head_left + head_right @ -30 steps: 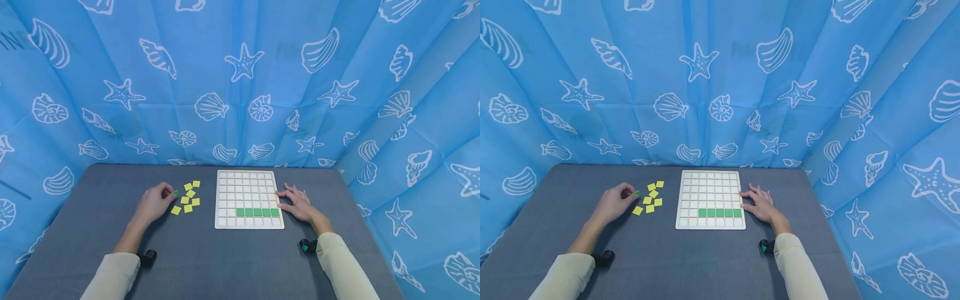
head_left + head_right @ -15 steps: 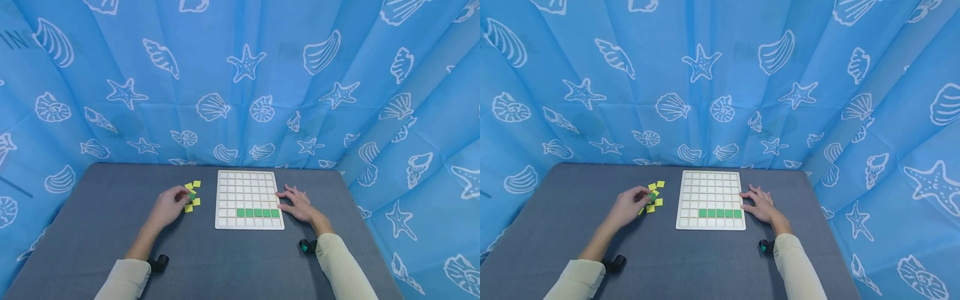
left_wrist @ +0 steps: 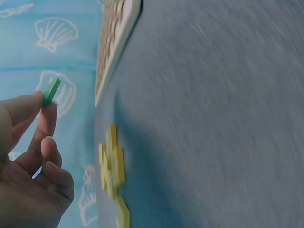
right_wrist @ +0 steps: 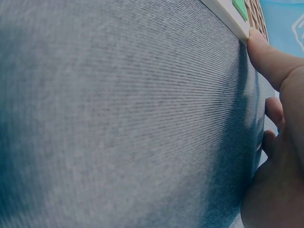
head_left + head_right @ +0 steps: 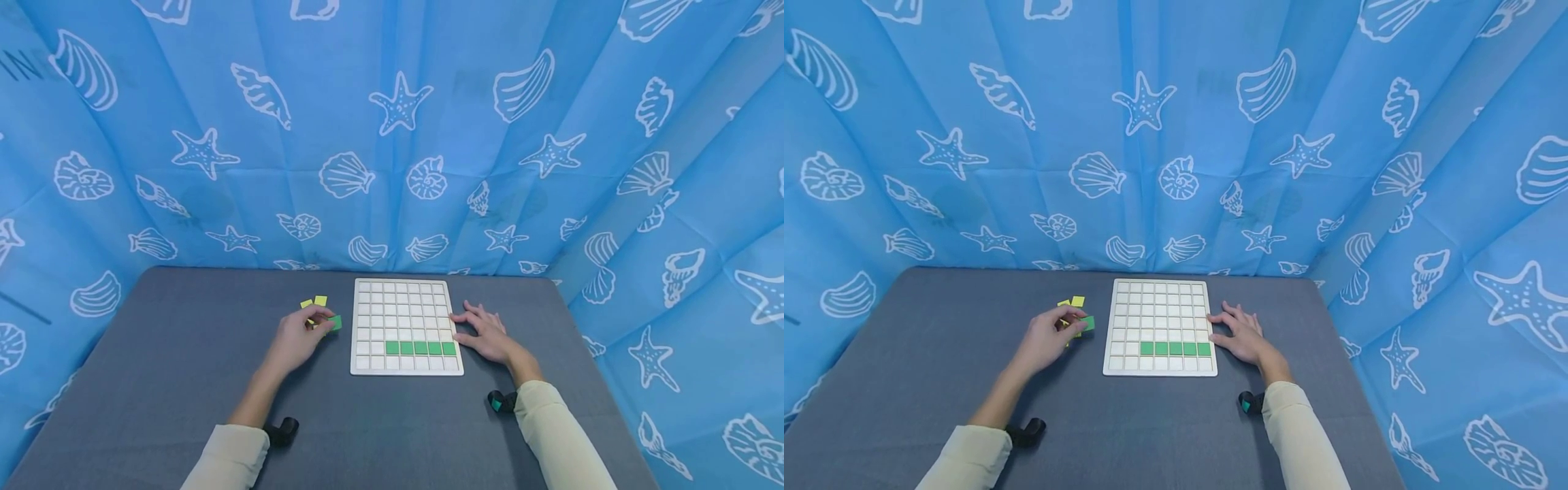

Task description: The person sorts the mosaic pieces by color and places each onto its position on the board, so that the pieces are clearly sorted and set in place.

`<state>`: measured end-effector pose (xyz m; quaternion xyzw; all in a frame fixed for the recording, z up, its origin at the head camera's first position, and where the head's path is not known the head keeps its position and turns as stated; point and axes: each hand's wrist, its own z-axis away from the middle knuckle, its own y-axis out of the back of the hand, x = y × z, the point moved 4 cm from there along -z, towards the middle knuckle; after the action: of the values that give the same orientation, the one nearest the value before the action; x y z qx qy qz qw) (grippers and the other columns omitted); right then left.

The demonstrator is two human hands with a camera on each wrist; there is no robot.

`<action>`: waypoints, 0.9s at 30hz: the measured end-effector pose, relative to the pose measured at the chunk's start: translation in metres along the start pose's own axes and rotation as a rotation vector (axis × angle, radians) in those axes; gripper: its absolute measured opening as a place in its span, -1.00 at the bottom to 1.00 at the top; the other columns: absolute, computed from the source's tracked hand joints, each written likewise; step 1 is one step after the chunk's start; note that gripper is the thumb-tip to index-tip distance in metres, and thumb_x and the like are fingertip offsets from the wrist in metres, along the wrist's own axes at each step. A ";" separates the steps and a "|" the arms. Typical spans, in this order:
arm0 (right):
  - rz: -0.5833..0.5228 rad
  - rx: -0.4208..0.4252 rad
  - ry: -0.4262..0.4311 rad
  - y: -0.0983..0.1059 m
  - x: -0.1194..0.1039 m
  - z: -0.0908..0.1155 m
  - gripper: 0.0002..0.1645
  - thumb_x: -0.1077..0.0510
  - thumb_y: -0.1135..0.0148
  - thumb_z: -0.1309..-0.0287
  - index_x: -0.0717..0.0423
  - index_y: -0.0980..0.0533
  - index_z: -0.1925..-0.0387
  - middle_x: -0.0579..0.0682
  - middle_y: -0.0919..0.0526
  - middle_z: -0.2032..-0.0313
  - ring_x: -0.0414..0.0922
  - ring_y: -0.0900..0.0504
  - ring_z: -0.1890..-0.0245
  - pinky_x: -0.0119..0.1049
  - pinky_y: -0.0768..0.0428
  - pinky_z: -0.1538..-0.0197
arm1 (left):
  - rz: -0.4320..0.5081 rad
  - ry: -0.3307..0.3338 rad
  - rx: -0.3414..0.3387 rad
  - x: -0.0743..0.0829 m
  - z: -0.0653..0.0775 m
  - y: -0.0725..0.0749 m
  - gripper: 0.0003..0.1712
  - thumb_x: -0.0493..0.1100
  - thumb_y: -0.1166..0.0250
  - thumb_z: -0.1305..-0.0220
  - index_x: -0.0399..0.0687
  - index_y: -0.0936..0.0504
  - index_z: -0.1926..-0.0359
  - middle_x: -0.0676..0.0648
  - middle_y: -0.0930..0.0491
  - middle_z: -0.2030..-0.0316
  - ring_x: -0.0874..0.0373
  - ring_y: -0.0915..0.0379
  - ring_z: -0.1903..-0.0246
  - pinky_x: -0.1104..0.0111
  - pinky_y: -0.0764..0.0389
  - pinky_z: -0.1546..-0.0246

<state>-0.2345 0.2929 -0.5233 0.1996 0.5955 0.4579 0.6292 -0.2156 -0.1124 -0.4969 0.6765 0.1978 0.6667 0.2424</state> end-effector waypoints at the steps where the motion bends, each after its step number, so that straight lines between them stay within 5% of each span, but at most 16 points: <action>1: 0.001 0.000 0.006 0.000 0.000 0.000 -0.36 -0.20 -0.18 -0.40 -0.07 -0.42 -0.39 0.32 0.04 -0.60 0.48 0.28 -0.57 0.47 0.37 -0.47 | 0.004 -0.004 -0.002 0.003 0.000 -0.002 -0.83 -0.02 -0.37 -0.37 0.14 -0.72 0.06 0.02 -0.70 0.24 0.12 -0.42 0.38 0.31 -0.43 0.34; 10: 0.004 -0.007 -0.017 -0.001 -0.001 0.000 -0.37 -0.21 -0.18 -0.41 -0.10 -0.41 -0.40 0.27 0.05 -0.61 0.43 0.29 -0.59 0.44 0.38 -0.49 | -0.031 -0.079 -0.013 0.022 0.002 -0.020 -0.84 -0.05 -0.38 -0.36 0.16 -0.76 0.07 0.08 -0.71 0.29 0.16 -0.43 0.42 0.29 -0.45 0.33; 21: -0.003 0.002 -0.017 0.001 0.001 -0.001 -0.39 -0.16 -0.18 -0.42 -0.09 -0.41 -0.40 0.26 0.04 -0.61 0.43 0.28 -0.59 0.45 0.39 -0.49 | -0.131 -0.053 -0.004 0.024 0.005 -0.045 -0.85 0.00 -0.41 -0.32 0.24 -0.77 0.10 0.17 -0.68 0.35 0.19 -0.38 0.36 0.31 -0.38 0.32; 27: 0.003 -0.002 -0.027 0.000 0.000 -0.001 -0.40 -0.15 -0.18 -0.43 -0.10 -0.41 -0.40 0.26 0.05 -0.61 0.43 0.29 -0.59 0.44 0.39 -0.49 | -0.074 -0.063 -0.018 0.025 0.006 -0.057 -0.86 -0.02 -0.42 -0.30 0.20 -0.78 0.12 0.16 -0.66 0.40 0.18 -0.36 0.39 0.31 -0.35 0.36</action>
<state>-0.2354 0.2931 -0.5236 0.2062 0.5863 0.4565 0.6366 -0.2056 -0.0525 -0.5101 0.6870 0.2089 0.6374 0.2793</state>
